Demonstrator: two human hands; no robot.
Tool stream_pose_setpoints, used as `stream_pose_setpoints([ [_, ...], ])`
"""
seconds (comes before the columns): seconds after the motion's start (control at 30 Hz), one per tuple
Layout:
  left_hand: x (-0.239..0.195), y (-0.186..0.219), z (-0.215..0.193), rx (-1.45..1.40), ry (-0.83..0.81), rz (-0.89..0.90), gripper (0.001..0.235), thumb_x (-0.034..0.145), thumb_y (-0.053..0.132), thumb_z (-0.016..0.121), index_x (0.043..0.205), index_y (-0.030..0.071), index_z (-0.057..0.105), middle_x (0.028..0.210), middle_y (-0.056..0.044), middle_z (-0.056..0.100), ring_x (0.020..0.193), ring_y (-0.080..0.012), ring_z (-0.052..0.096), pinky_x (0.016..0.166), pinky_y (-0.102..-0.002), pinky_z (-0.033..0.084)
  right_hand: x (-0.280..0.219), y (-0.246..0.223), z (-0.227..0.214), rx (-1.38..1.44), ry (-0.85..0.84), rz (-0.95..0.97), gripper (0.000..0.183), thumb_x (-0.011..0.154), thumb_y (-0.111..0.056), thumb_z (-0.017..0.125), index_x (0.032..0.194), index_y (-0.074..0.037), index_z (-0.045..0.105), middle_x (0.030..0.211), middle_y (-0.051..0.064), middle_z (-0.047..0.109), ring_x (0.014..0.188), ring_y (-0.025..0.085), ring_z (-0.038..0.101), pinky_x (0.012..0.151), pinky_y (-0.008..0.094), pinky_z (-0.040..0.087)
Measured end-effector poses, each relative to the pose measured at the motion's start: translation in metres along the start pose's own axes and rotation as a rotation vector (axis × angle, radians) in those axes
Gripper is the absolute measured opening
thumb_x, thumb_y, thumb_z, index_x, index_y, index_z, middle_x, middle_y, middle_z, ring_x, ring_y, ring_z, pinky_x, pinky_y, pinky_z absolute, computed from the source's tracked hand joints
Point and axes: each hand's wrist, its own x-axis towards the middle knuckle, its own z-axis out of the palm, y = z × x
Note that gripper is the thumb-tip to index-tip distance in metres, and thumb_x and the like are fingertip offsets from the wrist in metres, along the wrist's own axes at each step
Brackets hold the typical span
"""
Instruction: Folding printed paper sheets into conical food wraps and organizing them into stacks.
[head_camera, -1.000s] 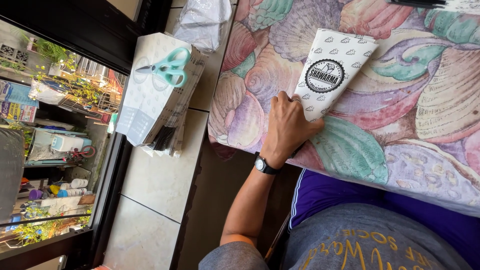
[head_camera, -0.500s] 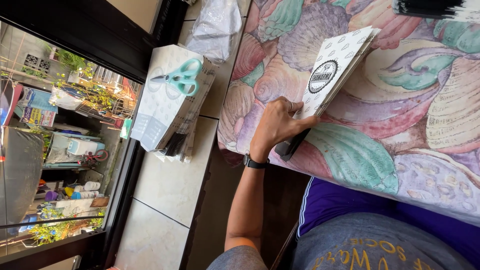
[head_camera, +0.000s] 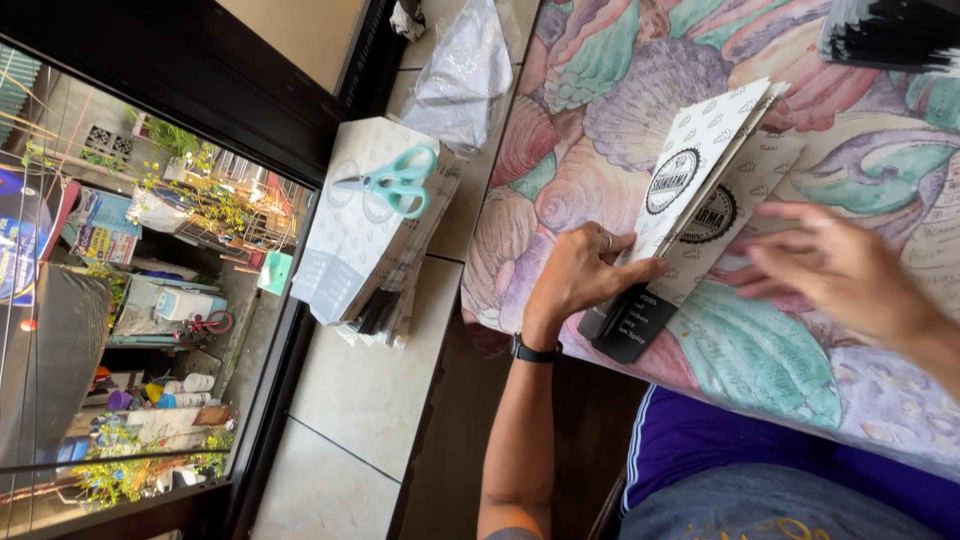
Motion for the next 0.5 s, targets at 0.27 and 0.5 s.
stream_pose_setpoints([
  [0.27,0.000,-0.002,0.000,0.105,-0.031,-0.043,0.073,0.067,0.065,0.067,0.109,0.006,0.079,0.107,-0.012,0.069,0.085,-0.0217,0.067,0.079,-0.032,0.053,0.048,0.016,0.039,0.409,0.055,-0.166,0.034,0.097,0.007,0.057,0.128,0.010,0.044,0.111,0.035,0.066,0.089,0.048,0.069,0.082,0.055,0.062],
  [0.5,-0.009,-0.004,0.020,0.136,0.101,0.126,0.064,0.068,0.058,0.065,0.102,0.004,0.074,0.085,-0.025,0.064,0.096,-0.0356,0.067,0.082,-0.043,0.053,0.083,0.101,0.006,-0.385,0.607,-0.859,0.026,0.111,0.008,0.085,0.110,0.019,0.061,0.153,0.036,0.048,0.090,0.036,0.059,0.076,0.040,0.048],
])
